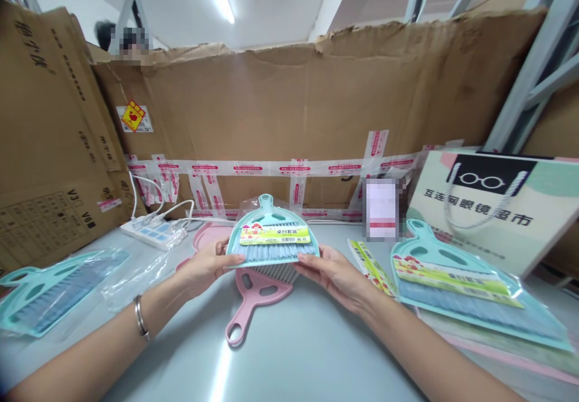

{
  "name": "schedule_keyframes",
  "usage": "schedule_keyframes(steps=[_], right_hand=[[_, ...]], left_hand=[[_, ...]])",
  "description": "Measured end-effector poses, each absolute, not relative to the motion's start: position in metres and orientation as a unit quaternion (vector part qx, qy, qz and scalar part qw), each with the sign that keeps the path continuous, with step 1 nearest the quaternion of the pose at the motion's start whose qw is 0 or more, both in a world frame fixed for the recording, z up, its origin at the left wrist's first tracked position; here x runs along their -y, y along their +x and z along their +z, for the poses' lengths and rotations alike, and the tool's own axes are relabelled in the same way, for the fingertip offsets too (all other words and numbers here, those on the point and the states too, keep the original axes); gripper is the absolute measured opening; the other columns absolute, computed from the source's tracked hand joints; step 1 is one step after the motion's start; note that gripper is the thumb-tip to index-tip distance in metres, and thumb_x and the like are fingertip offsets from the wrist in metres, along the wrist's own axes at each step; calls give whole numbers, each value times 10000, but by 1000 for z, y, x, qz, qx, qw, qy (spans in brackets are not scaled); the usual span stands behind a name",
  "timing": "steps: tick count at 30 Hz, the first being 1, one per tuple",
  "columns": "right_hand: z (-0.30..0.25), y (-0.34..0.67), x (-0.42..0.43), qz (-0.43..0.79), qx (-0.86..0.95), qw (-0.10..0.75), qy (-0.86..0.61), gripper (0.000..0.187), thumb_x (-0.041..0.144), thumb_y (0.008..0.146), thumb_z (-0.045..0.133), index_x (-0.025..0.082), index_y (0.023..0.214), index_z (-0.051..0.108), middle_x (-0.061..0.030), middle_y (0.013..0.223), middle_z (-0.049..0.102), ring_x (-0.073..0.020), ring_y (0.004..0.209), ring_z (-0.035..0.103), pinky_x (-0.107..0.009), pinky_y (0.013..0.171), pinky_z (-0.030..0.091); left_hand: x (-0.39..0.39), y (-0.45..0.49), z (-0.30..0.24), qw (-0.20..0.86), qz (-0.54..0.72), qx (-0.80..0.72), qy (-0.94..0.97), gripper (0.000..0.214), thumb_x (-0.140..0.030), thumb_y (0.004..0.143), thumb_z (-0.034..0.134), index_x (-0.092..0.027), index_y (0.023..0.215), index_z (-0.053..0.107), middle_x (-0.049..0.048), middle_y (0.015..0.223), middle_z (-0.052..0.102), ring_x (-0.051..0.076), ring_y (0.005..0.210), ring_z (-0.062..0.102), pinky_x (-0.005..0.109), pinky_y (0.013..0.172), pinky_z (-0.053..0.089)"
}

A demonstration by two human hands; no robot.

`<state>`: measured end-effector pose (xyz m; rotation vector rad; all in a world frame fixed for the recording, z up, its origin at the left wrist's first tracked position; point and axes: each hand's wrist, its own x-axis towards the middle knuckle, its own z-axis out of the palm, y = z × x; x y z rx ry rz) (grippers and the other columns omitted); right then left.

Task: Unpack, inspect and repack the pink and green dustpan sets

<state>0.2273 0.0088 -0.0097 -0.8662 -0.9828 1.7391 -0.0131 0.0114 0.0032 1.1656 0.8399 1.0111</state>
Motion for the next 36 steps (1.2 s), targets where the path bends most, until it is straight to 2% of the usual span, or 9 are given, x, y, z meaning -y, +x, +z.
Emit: schedule_keyframes(steps=[4,7,13,18,22,25,28,31,36], right_hand=[[-12,222,-7,713,374,489,-336,296,62,626,713,148,900,641,-50,958,691,-171,896,650,-243,809,547],[-16,217,-8,704,340,512,-356,236,42,631,699,130,844,649,-53,887,707,-167,821,670,-225,729,572],[-18,211,-4,664,308,523,-437,52,63,722,637,106,692,634,-71,677,710,-117,587,667,-163,574,562],[-19,210,-3,634,321,542,-449,81,118,694,678,122,663,603,-46,581,686,-100,485,627,-164,496,531],[-24,211,-6,634,350,526,-446,165,216,668,718,136,619,582,-9,469,625,-71,385,549,-137,409,466],[-25,213,-7,645,359,511,-441,141,229,681,709,138,660,603,-24,558,663,-77,453,587,-147,465,492],[-23,214,-6,677,366,498,-399,156,162,672,704,146,813,637,-55,830,709,-129,716,663,-204,667,544],[-21,215,-6,710,364,495,-343,211,167,706,674,151,913,634,-74,997,684,-175,909,643,-279,826,524],[-24,217,-9,671,330,518,-416,132,143,719,661,139,848,636,-65,879,709,-151,756,672,-238,705,561]], left_hand=[[-10,-8,1,629,444,-393,503,463,-209,604,759,-111,1029,604,116,988,683,196,881,645,295,799,505],[-11,-6,-3,613,452,-423,490,417,-261,629,747,-110,995,616,116,963,687,167,802,654,268,748,518],[-12,-7,-11,568,446,-481,497,381,-435,688,672,-91,850,631,70,681,676,131,587,622,246,593,507],[-8,-3,-7,643,450,-407,467,354,-280,657,731,-109,945,614,87,882,686,146,792,643,253,764,499],[-7,-2,-7,646,463,-432,426,203,-202,664,725,-108,793,599,63,785,682,105,702,633,207,721,497],[-7,-3,-8,638,463,-451,419,146,-206,705,688,-120,729,571,52,715,671,90,628,617,197,668,496],[-9,-3,-8,633,469,-462,407,119,-170,720,659,-126,691,552,48,682,661,86,593,605,198,643,493],[-10,-3,-9,633,472,-467,400,108,-155,720,647,-128,681,550,51,679,659,89,577,600,205,625,490],[-8,-4,-10,640,443,-455,433,131,-198,691,674,-117,725,577,52,680,663,94,587,607,212,645,484]])
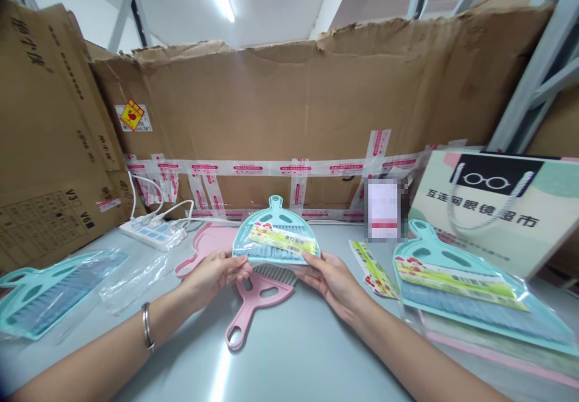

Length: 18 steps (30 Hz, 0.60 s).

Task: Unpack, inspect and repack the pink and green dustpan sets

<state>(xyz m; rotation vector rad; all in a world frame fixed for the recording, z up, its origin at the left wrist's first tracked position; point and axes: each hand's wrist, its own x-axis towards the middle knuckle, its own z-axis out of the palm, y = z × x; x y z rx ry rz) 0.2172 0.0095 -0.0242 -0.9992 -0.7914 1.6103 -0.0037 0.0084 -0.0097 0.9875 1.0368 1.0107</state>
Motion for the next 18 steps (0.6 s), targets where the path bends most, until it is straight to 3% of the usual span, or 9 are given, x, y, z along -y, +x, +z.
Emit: schedule_keyframes(steps=[5,10,12,14,16,18], right_hand=[[-25,218,-11,641,313,508,-482,149,211,717,687,151,842,630,-45,752,713,-144,592,659,-232,539,564],[-23,218,-12,643,288,544,-456,137,188,684,712,167,791,630,-19,730,710,-114,515,630,-184,466,546],[-23,219,-13,650,279,556,-437,132,187,680,714,165,784,635,-23,765,713,-111,535,639,-162,465,542],[-22,221,-14,648,280,562,-430,152,206,672,723,163,793,642,-33,803,714,-118,560,651,-152,469,543],[-22,222,-14,642,289,563,-432,194,231,658,737,168,816,645,-38,819,714,-125,565,655,-158,472,548],[-22,222,-14,637,299,564,-433,253,250,648,745,178,869,645,-33,823,712,-133,572,657,-174,478,557]], left_hand=[[-5,-2,-9,625,394,-431,518,197,-276,669,690,-113,678,579,44,619,647,76,496,557,188,515,430],[-5,-3,-3,570,384,-456,566,329,-433,702,642,-132,625,535,18,513,589,94,427,540,213,472,431],[-5,-8,5,552,400,-428,593,337,-467,700,633,-139,746,568,34,644,637,121,525,600,234,531,466],[-3,-15,15,569,403,-370,614,447,-432,690,658,-208,1058,534,72,951,657,171,774,647,288,675,498],[-1,-22,23,588,377,-317,642,721,-335,682,690,-324,1301,322,102,1247,525,219,1032,580,357,816,474],[1,-27,27,563,353,-298,685,875,-236,654,715,-361,1364,218,111,1383,378,249,1175,477,393,908,428]])
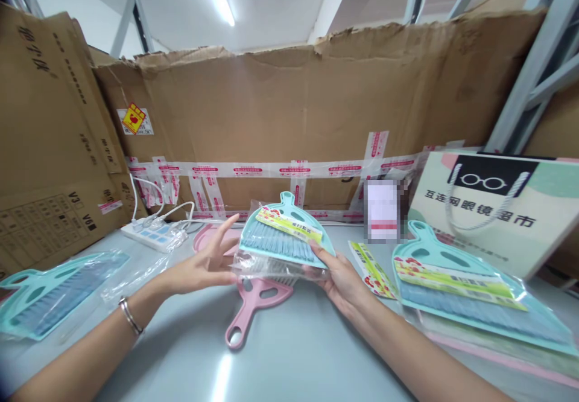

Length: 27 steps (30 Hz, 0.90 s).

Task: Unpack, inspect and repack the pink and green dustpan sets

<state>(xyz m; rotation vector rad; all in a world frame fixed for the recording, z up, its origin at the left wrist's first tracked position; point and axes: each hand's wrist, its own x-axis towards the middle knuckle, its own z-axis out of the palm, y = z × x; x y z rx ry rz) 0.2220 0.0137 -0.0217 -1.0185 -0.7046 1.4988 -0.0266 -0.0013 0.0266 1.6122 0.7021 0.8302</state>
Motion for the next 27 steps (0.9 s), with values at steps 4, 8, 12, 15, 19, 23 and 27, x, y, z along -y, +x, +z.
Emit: schedule_keyframes(steps=[4,8,12,15,19,23,27], right_hand=[[-20,218,-10,637,314,558,-430,363,276,652,743,187,984,628,-29,841,710,-152,611,663,-201,482,565],[-15,216,-5,631,351,552,-418,384,295,672,724,177,1023,620,-51,964,693,-164,718,663,-216,520,562],[-14,220,-2,629,444,522,-368,514,345,685,707,191,1148,547,-77,1128,632,-211,957,618,-300,747,547],[-15,222,-1,628,522,493,-302,870,315,535,807,237,1289,380,-96,1257,542,-249,1076,556,-351,833,508],[-17,218,-2,578,527,525,-336,953,266,485,834,257,1295,331,-92,1245,552,-242,1090,549,-349,862,484],[-21,216,-9,572,483,547,-374,569,427,635,726,193,1113,524,-67,976,690,-229,905,641,-362,812,499],[-25,217,-14,547,483,562,-389,479,416,580,762,167,960,610,-58,906,707,-228,851,649,-364,811,497]], left_hand=[[3,-24,19,433,342,-329,766,855,-193,569,766,-330,1319,378,77,1411,336,274,1279,329,415,1000,349],[0,-10,5,360,453,-376,724,423,-266,627,737,-240,1035,630,73,1114,577,233,1076,507,369,927,409],[-2,-1,-2,366,553,-421,619,158,-336,720,647,-185,740,686,46,832,624,179,804,569,304,759,466],[-3,-1,-5,360,588,-437,577,166,-341,704,661,-178,688,685,31,781,629,170,772,561,278,718,462],[-4,-4,-8,344,585,-463,570,180,-350,711,652,-174,741,672,32,788,640,176,790,567,271,719,462],[-5,-1,-10,381,609,-400,569,368,-282,754,612,-246,1096,479,39,1072,572,168,941,563,263,763,474],[-5,2,-12,415,603,-372,571,414,-224,771,577,-267,1110,345,42,1111,495,156,1000,544,259,782,479]])
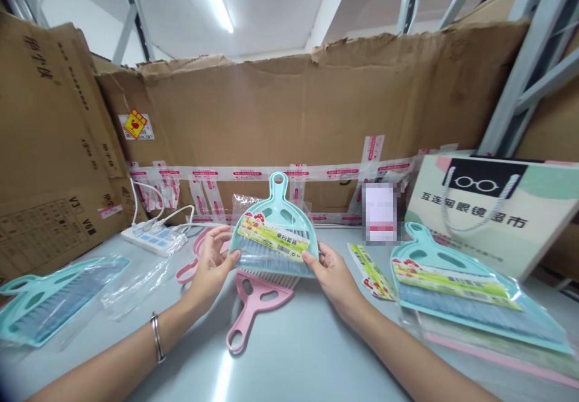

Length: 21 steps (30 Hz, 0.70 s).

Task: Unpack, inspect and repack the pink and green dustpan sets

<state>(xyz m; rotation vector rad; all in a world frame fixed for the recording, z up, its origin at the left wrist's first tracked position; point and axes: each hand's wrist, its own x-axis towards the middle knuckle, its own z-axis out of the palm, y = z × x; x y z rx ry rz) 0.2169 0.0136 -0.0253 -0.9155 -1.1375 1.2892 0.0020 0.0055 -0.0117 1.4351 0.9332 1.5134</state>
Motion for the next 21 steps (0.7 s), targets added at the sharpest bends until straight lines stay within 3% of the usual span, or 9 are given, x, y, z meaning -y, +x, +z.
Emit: schedule_keyframes(steps=[13,18,21], right_hand=[[-29,216,-15,522,517,551,-396,491,476,583,722,175,953,607,-67,900,705,-236,815,652,-365,753,511],[-21,219,-17,514,520,534,-425,451,445,587,700,170,935,616,-57,851,698,-183,630,621,-296,544,504],[-1,237,-16,489,467,568,-468,382,357,580,694,175,909,626,-45,801,687,-139,525,555,-242,420,445]], left_hand=[[-7,2,-13,400,606,-372,579,337,-201,756,569,-224,1051,407,54,1075,496,193,1054,515,281,774,480],[-7,0,-11,428,590,-379,571,369,-282,737,614,-227,1048,422,36,1017,527,161,902,578,275,697,507],[-7,-4,-3,448,593,-385,547,358,-375,745,602,-220,1020,433,23,949,556,146,810,606,297,693,523]])
